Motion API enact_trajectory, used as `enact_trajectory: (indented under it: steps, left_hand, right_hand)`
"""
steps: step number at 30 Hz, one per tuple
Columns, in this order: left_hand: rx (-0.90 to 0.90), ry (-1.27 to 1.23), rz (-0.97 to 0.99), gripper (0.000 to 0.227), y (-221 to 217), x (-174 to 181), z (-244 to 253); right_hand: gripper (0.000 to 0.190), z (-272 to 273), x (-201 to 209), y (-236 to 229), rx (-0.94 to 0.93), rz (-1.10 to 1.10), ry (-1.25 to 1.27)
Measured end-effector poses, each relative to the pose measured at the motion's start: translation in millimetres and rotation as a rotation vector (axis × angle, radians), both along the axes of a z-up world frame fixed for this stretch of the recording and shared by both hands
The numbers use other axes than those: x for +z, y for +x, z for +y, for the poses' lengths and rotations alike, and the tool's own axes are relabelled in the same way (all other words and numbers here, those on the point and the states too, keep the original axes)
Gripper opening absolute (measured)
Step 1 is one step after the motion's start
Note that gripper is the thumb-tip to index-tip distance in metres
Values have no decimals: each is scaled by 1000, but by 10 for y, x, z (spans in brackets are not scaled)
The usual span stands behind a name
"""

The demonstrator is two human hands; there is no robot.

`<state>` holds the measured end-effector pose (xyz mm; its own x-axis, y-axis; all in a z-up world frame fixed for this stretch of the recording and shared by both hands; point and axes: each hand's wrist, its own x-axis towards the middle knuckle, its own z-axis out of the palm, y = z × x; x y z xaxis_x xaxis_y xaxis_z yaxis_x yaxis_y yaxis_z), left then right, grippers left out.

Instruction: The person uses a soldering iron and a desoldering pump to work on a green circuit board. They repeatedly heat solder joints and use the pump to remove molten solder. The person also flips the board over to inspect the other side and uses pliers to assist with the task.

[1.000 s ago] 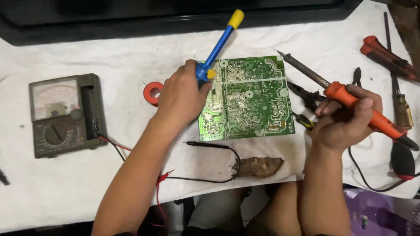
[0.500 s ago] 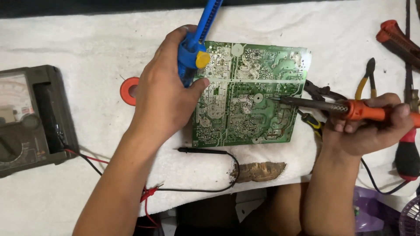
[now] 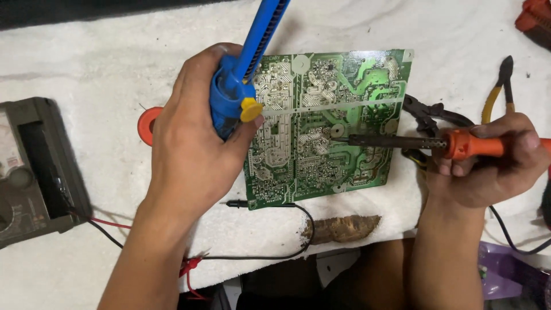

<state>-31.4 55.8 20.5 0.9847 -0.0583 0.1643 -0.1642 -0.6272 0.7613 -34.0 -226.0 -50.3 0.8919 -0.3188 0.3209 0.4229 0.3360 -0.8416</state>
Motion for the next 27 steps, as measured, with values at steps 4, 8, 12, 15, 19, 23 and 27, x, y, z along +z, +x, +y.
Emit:
enact_trajectory:
  steps: [4, 8, 12, 15, 19, 23, 27]
  left_hand:
    - [-27, 12, -49, 46, -21, 1, -1]
    - [-47, 19, -78, 44, -33, 10, -3]
    - [-53, 18, -111, 43, -31, -9, -4]
    - [-44, 20, -91, 44, -30, -11, -5]
    - [-42, 26, -97, 45, -32, -20, -3]
    - [-38, 31, -88, 46, -30, -25, -2]
    - [-35, 46, -79, 47, -28, -24, -2]
  right_hand:
    - [28, -28, -35, 15, 54, -65, -68]
    - [28, -13, -26, -5, -1, -19, -43]
    - [25, -128, -148, 39, 92, -120, -25]
    - [17, -134, -179, 68, 98, -401, -237]
    - [23, -88, -135, 39, 26, -231, -133]
    - [14, -152, -200, 72, -9, -375, -306]
    - [26, -79, -123, 31, 15, -211, -122]
